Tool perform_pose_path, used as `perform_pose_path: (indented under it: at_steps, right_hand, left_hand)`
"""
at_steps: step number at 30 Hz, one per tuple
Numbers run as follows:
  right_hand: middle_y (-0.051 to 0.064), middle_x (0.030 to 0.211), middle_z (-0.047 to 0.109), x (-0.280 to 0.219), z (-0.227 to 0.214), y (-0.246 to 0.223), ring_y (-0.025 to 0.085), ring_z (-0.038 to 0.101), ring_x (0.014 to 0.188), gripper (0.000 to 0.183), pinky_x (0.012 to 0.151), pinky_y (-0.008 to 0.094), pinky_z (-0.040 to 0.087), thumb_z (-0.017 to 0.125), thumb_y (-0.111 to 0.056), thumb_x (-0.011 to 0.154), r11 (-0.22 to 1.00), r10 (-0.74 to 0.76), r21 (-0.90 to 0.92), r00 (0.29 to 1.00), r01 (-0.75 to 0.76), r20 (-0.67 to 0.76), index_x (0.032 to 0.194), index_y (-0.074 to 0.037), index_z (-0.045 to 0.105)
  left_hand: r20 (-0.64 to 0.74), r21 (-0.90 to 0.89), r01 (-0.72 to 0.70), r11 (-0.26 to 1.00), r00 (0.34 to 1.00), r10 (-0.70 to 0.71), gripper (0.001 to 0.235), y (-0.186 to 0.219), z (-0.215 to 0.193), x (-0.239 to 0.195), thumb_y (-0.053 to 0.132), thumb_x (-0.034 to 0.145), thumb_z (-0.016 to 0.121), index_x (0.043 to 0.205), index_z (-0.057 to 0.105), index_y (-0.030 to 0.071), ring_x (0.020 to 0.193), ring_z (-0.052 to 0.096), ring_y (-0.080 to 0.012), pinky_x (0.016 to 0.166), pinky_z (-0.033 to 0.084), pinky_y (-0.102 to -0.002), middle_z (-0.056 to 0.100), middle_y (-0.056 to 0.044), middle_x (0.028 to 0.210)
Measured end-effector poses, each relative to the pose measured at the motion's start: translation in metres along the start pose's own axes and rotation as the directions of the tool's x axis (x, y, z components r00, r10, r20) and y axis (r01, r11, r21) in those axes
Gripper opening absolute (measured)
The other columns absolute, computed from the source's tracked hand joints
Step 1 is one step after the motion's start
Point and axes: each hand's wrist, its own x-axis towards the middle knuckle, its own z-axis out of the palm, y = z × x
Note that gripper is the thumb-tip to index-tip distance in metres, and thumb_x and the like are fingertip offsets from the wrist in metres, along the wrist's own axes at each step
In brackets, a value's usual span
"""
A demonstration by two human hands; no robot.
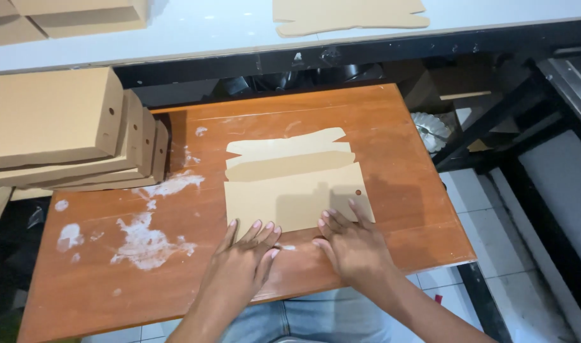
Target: The person assembles flat cardboard box blanks into three-dimensional boxes by folding along pre-scored lines and interlocking tabs. They handle each blank one at a time, fold the sides, secure the corners, and place the finished box on a growing stack to the left.
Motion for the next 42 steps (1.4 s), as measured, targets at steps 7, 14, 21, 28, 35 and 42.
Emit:
perform_pose_path:
  at_steps: [7,14,21,28,35,42]
  right_hand:
    - [0.004,0.133,0.071,0.025,-0.066,0.017,0.022,0.062,0.13,0.045,0.126,0.044,0.027,0.051,-0.045,0.102,0.917,0.035,0.385,0.981,-0.108,0.192,0.127,-0.015,0.073]
    - [0.002,0.152,0.051,0.066,-0.139,0.057,0.031,0.04,0.147,0.083,0.129,0.056,0.018,0.081,-0.046,0.082,0.712,0.336,0.563,0.907,-0.42,0.252,0.153,-0.029,0.041]
    - [0.014,0.122,0.061,0.095,-0.076,0.113,0.031,0.063,0.114,0.124,0.106,0.048,0.047,0.101,-0.031,0.058,0.553,0.267,0.723,0.91,-0.414,0.317,0.162,-0.019,0.036]
    - [0.01,0.115,0.072,0.058,-0.144,0.096,0.019,0.062,0.104,0.078,0.1,0.039,0.052,0.092,-0.003,0.058,0.304,0.319,0.94,0.946,-0.156,0.054,0.133,-0.011,0.071]
    - [0.004,0.121,0.077,-0.007,-0.127,0.067,0.026,0.064,0.123,0.026,0.11,0.047,0.045,0.082,-0.01,0.081,0.421,-0.26,0.878,0.958,0.227,-0.123,0.107,-0.012,0.084]
    - [0.0,0.169,0.032,-0.04,-0.098,0.064,0.029,0.011,0.157,0.093,0.122,0.053,-0.002,0.052,0.025,0.067,0.717,-0.339,0.694,0.903,0.067,0.264,0.146,-0.023,0.066]
  left_hand:
    - [0.171,-0.356,0.386,0.851,0.922,-0.347,0.023,-0.037,-0.075,0.079,0.031,0.095,0.065,0.106,0.084,0.025,0.102,0.076,-0.0314,0.091,0.059,-0.046,0.082,-0.003,0.102]
    - [0.31,-0.351,0.599,0.72,0.8,-0.514,0.089,-0.04,-0.087,0.09,0.048,0.079,0.085,0.154,0.046,0.02,0.138,0.038,-0.0393,0.109,0.036,-0.05,0.046,-0.016,0.142]
    - [0.389,-0.661,0.603,0.447,0.784,-0.484,0.086,-0.067,-0.087,0.077,0.036,0.083,0.078,0.159,0.039,0.025,0.142,0.043,-0.0417,0.115,0.038,-0.052,0.043,-0.021,0.146]
    - [0.129,-0.889,0.312,0.336,0.873,-0.47,0.072,-0.077,-0.128,0.085,0.058,0.1,0.029,0.163,0.025,0.023,0.143,0.032,-0.0599,0.111,0.032,-0.072,0.034,-0.027,0.16]
    - [0.254,-0.507,0.309,0.805,0.946,-0.203,0.072,-0.116,-0.052,0.13,0.048,0.09,0.066,0.152,0.041,0.021,0.149,0.023,-0.0285,0.116,0.02,-0.05,0.034,-0.008,0.161]
    - [0.277,-0.411,0.159,0.898,0.96,-0.043,0.08,-0.142,-0.014,0.145,0.04,0.092,0.07,0.158,0.034,0.015,0.158,0.012,-0.0305,0.125,0.0,-0.057,0.023,-0.014,0.169]
